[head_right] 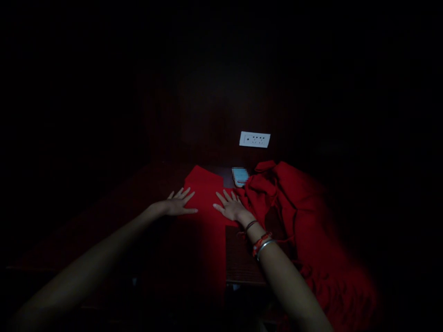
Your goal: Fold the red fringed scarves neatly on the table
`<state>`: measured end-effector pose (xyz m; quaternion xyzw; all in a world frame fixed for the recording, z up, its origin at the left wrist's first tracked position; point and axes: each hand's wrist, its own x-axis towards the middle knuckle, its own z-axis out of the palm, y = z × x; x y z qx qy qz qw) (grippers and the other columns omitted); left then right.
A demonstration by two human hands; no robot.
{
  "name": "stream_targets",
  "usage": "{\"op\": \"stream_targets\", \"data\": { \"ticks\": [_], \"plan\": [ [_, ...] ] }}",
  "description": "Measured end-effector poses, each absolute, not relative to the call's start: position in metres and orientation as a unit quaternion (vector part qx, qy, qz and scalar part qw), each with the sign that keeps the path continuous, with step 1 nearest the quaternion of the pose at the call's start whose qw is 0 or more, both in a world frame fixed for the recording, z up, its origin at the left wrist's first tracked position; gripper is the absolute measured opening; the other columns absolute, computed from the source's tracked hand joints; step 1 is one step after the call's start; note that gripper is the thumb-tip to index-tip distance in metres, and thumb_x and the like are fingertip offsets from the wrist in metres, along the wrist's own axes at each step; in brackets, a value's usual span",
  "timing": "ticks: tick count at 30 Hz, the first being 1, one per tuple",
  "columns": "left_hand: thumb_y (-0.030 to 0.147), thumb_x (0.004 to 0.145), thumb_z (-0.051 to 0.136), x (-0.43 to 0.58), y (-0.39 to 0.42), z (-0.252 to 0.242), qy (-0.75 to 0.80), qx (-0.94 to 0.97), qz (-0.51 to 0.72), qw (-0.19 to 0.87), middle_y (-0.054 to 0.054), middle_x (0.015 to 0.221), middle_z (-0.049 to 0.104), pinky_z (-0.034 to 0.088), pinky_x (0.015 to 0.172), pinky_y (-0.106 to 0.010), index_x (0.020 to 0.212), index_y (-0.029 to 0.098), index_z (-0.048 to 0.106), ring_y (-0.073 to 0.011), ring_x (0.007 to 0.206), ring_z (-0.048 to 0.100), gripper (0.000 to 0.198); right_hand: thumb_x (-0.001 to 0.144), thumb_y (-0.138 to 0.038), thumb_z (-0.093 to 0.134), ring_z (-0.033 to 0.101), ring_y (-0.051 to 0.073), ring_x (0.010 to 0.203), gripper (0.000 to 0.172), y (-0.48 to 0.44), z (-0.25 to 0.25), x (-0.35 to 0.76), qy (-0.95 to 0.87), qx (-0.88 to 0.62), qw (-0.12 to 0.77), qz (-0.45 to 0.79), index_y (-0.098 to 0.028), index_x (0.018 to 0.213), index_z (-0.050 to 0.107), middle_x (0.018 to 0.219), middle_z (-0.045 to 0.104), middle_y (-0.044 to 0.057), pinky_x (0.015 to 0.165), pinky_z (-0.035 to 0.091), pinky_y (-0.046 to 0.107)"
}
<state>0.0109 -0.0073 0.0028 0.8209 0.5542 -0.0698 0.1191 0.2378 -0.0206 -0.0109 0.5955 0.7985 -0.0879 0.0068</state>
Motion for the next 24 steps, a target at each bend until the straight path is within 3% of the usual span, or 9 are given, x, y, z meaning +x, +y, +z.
{"op": "stream_targets", "data": {
  "ticks": [4,8,11,14,16,19,22,24],
  "plan": [
    [0.078,0.058,0.020,0.011,-0.011,0.006,0.541,0.832,-0.053,0.111,-0.011,0.136,-0.009,-0.001,0.096,-0.048,0.132,0.014,0.006,-0.0262,0.123,-0.013,0.099,0.075,-0.064,0.009,0.003,0.026,0.125,0.070,-0.020,-0.013,0.240,0.788,0.613,-0.004,-0.057,-0.024,0.132,0.008,0.138,0.009,0.008,0.098,0.010,0.042],
    [0.077,0.057,0.024,0.013,-0.011,0.008,0.556,0.820,-0.056,0.122,-0.012,0.136,-0.008,0.005,0.097,-0.047,0.132,0.014,0.009,-0.0292,0.122,-0.010,0.099,0.077,-0.061,0.012,0.010,0.026,0.124,0.074,-0.022,-0.013,0.237,0.785,0.619,-0.010,-0.030,-0.011,0.131,0.017,0.135,0.016,0.016,0.097,0.014,0.040],
    [0.076,0.059,0.023,0.015,-0.013,0.010,0.569,0.814,-0.057,0.106,-0.011,0.136,-0.006,0.004,0.096,-0.049,0.132,0.013,0.013,-0.0288,0.122,-0.011,0.096,0.081,-0.052,0.021,0.024,0.025,0.120,0.065,-0.029,-0.006,0.228,0.795,0.604,-0.039,0.029,-0.004,0.123,0.032,0.128,0.031,0.020,0.096,0.019,0.033],
    [0.077,0.055,0.028,0.014,-0.015,0.015,0.567,0.813,-0.083,0.104,-0.011,0.136,-0.004,0.002,0.095,-0.051,0.132,0.013,0.014,-0.0285,0.123,-0.010,0.101,0.082,-0.042,0.027,0.044,0.023,0.104,0.050,-0.038,0.007,0.212,0.781,0.623,-0.044,0.035,-0.007,0.111,0.046,0.111,0.049,0.018,0.087,0.031,0.030],
    [0.077,0.052,0.033,0.012,-0.016,0.018,0.566,0.809,-0.105,0.118,-0.011,0.136,-0.002,0.002,0.096,-0.051,0.132,0.013,0.012,-0.0290,0.123,-0.008,0.105,0.082,-0.043,0.028,0.049,0.024,0.097,0.048,-0.038,0.014,0.201,0.760,0.649,-0.016,-0.001,-0.008,0.104,0.052,0.104,0.053,0.017,0.080,0.036,0.030],
    [0.078,0.048,0.036,0.010,-0.017,0.019,0.567,0.803,-0.113,0.143,-0.012,0.136,-0.004,0.004,0.096,-0.051,0.132,0.015,0.006,-0.0303,0.123,-0.006,0.109,0.080,-0.050,0.025,0.044,0.027,0.103,0.057,-0.028,0.017,0.187,0.730,0.682,0.004,-0.043,-0.007,0.109,0.050,0.112,0.048,0.019,0.082,0.034,0.035],
    [0.078,0.044,0.040,0.007,-0.016,0.014,0.562,0.809,-0.090,0.147,-0.011,0.135,-0.006,0.004,0.094,-0.054,0.132,0.021,0.004,-0.0325,0.122,-0.009,0.111,0.077,-0.060,0.015,0.025,0.030,0.118,0.070,-0.014,0.006,0.181,0.710,0.701,-0.001,-0.065,-0.014,0.129,0.023,0.131,0.026,0.017,0.090,0.022,0.046],
    [0.079,0.043,0.040,0.006,-0.014,0.011,0.553,0.816,-0.086,0.144,-0.012,0.134,-0.009,0.002,0.093,-0.054,0.132,0.022,0.005,-0.0323,0.121,-0.011,0.111,0.075,-0.062,0.009,0.013,0.030,0.123,0.071,-0.008,-0.004,0.183,0.711,0.699,0.001,-0.072,-0.021,0.133,0.008,0.137,0.011,0.012,0.092,0.013,0.050]
  ]
}}
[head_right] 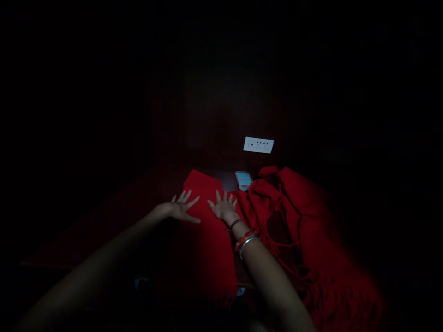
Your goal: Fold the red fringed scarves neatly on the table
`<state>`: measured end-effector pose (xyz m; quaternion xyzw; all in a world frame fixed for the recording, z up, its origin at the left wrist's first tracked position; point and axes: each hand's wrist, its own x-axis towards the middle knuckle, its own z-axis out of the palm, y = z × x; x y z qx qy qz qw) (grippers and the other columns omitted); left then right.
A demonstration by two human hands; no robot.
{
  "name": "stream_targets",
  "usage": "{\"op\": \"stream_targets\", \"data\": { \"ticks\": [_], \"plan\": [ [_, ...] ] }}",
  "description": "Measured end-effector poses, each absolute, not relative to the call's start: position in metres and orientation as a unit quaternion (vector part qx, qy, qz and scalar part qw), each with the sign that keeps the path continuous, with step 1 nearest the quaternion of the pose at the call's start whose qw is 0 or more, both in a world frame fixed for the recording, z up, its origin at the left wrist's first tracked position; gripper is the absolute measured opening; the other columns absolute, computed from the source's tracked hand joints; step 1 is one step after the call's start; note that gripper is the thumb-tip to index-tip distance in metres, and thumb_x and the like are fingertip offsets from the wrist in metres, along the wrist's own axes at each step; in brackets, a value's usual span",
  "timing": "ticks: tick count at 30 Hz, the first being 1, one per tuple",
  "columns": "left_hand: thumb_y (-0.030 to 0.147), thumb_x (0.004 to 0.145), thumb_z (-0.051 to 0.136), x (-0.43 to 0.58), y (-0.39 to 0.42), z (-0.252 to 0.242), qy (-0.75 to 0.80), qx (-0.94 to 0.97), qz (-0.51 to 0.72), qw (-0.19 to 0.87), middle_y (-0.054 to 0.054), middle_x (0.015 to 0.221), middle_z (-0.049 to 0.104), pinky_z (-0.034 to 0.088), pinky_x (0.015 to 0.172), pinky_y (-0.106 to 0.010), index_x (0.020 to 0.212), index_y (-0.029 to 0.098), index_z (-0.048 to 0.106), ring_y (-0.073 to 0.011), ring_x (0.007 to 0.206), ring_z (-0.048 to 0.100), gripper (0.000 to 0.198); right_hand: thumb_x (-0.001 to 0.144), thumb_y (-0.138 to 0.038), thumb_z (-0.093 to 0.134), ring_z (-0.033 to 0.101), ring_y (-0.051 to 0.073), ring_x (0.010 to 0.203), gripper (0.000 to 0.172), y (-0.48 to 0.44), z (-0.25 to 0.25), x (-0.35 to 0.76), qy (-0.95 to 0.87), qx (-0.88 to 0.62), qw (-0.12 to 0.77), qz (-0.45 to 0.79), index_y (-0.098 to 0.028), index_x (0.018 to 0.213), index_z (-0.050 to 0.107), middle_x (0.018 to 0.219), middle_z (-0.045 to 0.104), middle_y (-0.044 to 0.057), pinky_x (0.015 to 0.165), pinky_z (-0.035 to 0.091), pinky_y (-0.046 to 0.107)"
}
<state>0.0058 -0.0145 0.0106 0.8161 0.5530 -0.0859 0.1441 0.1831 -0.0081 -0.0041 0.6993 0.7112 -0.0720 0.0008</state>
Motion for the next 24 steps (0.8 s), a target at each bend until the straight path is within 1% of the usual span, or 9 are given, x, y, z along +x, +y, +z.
{"op": "stream_targets", "data": {
  "ticks": [2,4,6,8,11,13,16,21,24],
  "plan": [
    [0.079,0.043,0.040,0.005,-0.013,0.009,0.544,0.821,-0.097,0.145,-0.013,0.134,-0.009,0.001,0.094,-0.054,0.132,0.019,0.005,-0.0311,0.121,-0.010,0.113,0.077,-0.060,0.007,0.010,0.028,0.124,0.068,-0.009,-0.011,0.187,0.715,0.696,0.000,-0.061,-0.021,0.133,0.006,0.138,0.009,0.011,0.094,0.010,0.048],
    [0.078,0.043,0.042,0.005,-0.012,0.010,0.542,0.820,-0.109,0.147,-0.014,0.134,-0.009,0.001,0.094,-0.053,0.132,0.018,0.004,-0.0306,0.122,-0.008,0.113,0.080,-0.053,0.009,0.013,0.027,0.123,0.063,-0.014,-0.011,0.189,0.718,0.695,-0.001,-0.033,-0.017,0.132,0.012,0.136,0.016,0.014,0.095,0.014,0.044],
    [0.077,0.044,0.043,0.005,-0.013,0.013,0.547,0.816,-0.116,0.149,-0.014,0.134,-0.008,0.000,0.095,-0.052,0.132,0.017,0.003,-0.0307,0.122,-0.008,0.114,0.083,-0.045,0.016,0.022,0.027,0.121,0.057,-0.021,-0.004,0.185,0.719,0.695,-0.017,0.008,-0.012,0.130,0.021,0.132,0.026,0.017,0.093,0.020,0.041],
    [0.076,0.044,0.044,0.006,-0.015,0.016,0.551,0.812,-0.116,0.152,-0.013,0.134,-0.008,0.001,0.095,-0.052,0.132,0.017,0.002,-0.0307,0.122,-0.009,0.114,0.083,-0.039,0.021,0.033,0.028,0.114,0.053,-0.025,0.007,0.178,0.709,0.703,-0.049,0.029,-0.009,0.126,0.030,0.123,0.038,0.020,0.088,0.029,0.040],
    [0.077,0.044,0.042,0.007,-0.018,0.018,0.551,0.812,-0.117,0.154,-0.013,0.134,-0.010,0.001,0.095,-0.051,0.132,0.016,0.001,-0.0304,0.122,-0.010,0.114,0.080,-0.040,0.031,0.047,0.027,0.102,0.050,-0.021,0.024,0.167,0.676,0.735,-0.054,-0.024,-0.007,0.118,0.041,0.111,0.050,0.020,0.077,0.040,0.036],
    [0.078,0.044,0.041,0.008,-0.019,0.018,0.553,0.810,-0.121,0.153,-0.014,0.134,-0.012,0.000,0.095,-0.052,0.132,0.017,-0.001,-0.0305,0.122,-0.011,0.115,0.076,-0.038,0.043,0.051,0.026,0.097,0.045,-0.011,0.032,0.165,0.662,0.746,-0.022,-0.073,-0.009,0.110,0.050,0.109,0.052,0.018,0.073,0.043,0.033],
    [0.079,0.045,0.039,0.010,-0.019,0.014,0.559,0.807,-0.112,0.151,-0.014,0.134,-0.013,0.000,0.094,-0.053,0.132,0.017,-0.001,-0.0311,0.121,-0.012,0.114,0.069,-0.030,0.054,0.055,0.023,0.092,0.034,0.007,0.037,0.169,0.666,0.739,0.003,-0.105,-0.013,0.098,0.060,0.105,0.057,0.014,0.069,0.045,0.027],
    [0.078,0.047,0.037,0.017,-0.019,0.010,0.565,0.807,-0.092,0.143,-0.013,0.133,-0.015,-0.001,0.094,-0.054,0.132,0.015,-0.001,-0.0310,0.120,-0.016,0.113,0.063,-0.024,0.059,0.058,0.022,0.085,0.033,0.028,0.035,0.174,0.654,0.749,-0.007,-0.104,-0.012,0.094,0.062,0.101,0.059,0.014,0.062,0.046,0.024],
    [0.079,0.048,0.035,0.019,-0.021,0.011,0.567,0.806,-0.092,0.142,-0.013,0.133,-0.016,-0.002,0.094,-0.053,0.132,0.014,-0.002,-0.0326,0.119,-0.016,0.113,0.063,-0.021,0.059,0.060,0.022,0.079,0.031,0.033,0.032,0.173,0.653,0.752,-0.024,-0.087,-0.012,0.092,0.062,0.096,0.061,0.015,0.058,0.046,0.024]
  ]
}}
